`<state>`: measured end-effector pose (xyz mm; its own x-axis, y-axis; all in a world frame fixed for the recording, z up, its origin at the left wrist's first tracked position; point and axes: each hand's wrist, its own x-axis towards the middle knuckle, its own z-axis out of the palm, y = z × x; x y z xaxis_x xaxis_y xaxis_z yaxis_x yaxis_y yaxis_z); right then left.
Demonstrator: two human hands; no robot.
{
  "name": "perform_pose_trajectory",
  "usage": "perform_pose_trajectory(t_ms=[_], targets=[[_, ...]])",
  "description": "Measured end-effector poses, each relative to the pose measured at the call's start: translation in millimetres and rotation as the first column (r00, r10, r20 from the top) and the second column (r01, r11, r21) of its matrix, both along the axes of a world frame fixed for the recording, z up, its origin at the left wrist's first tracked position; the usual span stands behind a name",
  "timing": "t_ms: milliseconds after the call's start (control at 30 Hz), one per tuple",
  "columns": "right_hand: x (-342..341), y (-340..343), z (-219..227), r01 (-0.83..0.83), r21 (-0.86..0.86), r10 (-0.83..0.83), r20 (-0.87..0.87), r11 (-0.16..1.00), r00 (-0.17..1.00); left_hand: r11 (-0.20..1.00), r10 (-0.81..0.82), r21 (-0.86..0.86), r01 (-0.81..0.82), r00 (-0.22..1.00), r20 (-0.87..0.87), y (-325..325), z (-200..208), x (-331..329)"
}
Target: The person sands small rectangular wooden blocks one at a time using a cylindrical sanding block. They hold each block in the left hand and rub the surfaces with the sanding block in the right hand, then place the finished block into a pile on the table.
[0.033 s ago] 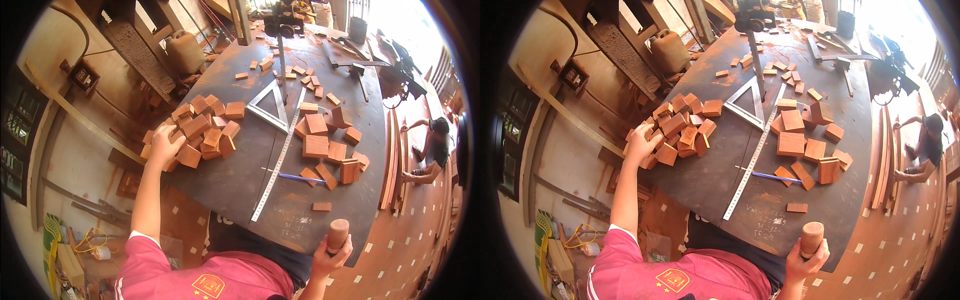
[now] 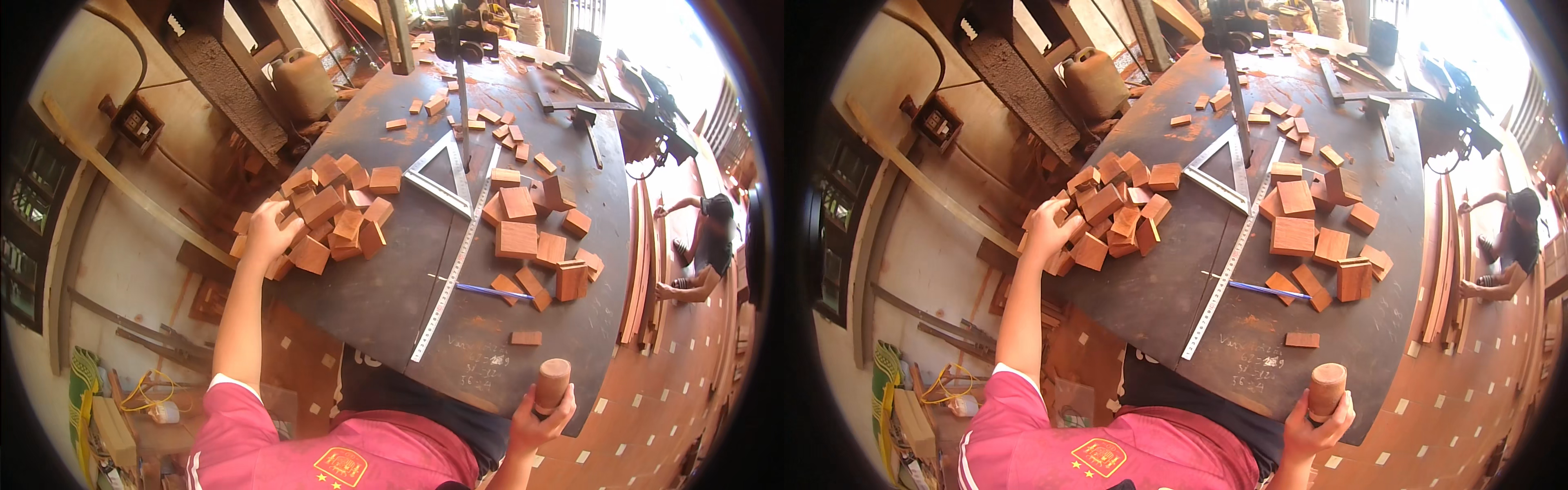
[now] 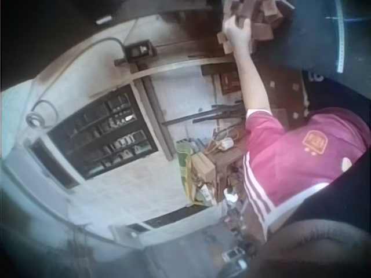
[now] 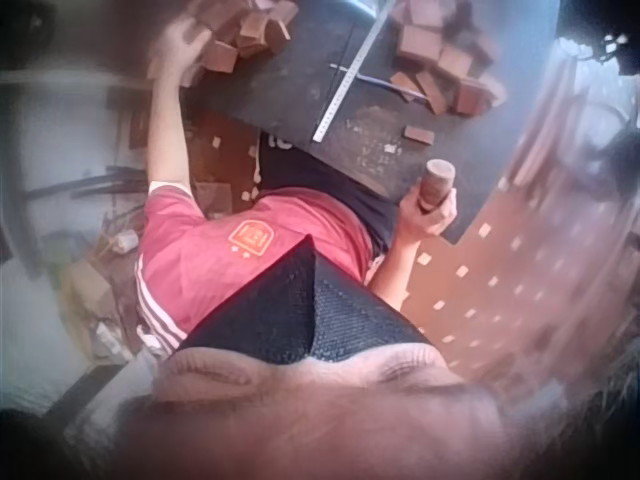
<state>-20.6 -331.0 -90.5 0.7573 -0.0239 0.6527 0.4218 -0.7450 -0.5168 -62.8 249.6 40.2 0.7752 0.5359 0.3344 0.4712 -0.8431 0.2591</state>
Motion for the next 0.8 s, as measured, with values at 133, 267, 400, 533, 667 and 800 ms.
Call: perform_pose_trajectory(t_ms=[133,267,400,533,667,800], targets=[[3.1,3.6,-1.6,0.015,0.009,-0.015,0.017,1.0,1.0,1.0,-0.012,0.002,0.012,1.0,0.002,22.0,-5.6,21.0],[3.9,4.1,-1.0,0.025,-0.002,-0.025,0.021,1.0,0.999,1.0,0.023,-0.008,-0.024,1.0,-0.016,56.9,-15.4,41.1],[3.9,3.0,-2.9,0.036,-0.022,-0.036,0.018,0.999,0.999,0.99,0.113,-0.078,-0.117,0.992,-0.055,76.0,-14.0,67.8],[4.0,4.6,-0.8,0.035,-0.008,-0.035,0.009,0.999,0.999,0.979,0.171,-0.089,-0.185,0.975,-0.143,94.4,-20.4,82.1],[3.2,4.6,-1.2,0.044,-0.023,-0.043,0.013,0.999,0.999,0.959,0.24,-0.123,-0.257,0.961,-0.141,93.4,-23.7,95.0],[3.4,2.5,-3.9,0.042,-0.012,-0.042,0.001,0.999,0.999,0.96,0.209,-0.182,-0.211,0.977,-0.032,63.7,-6.0,95.9]])
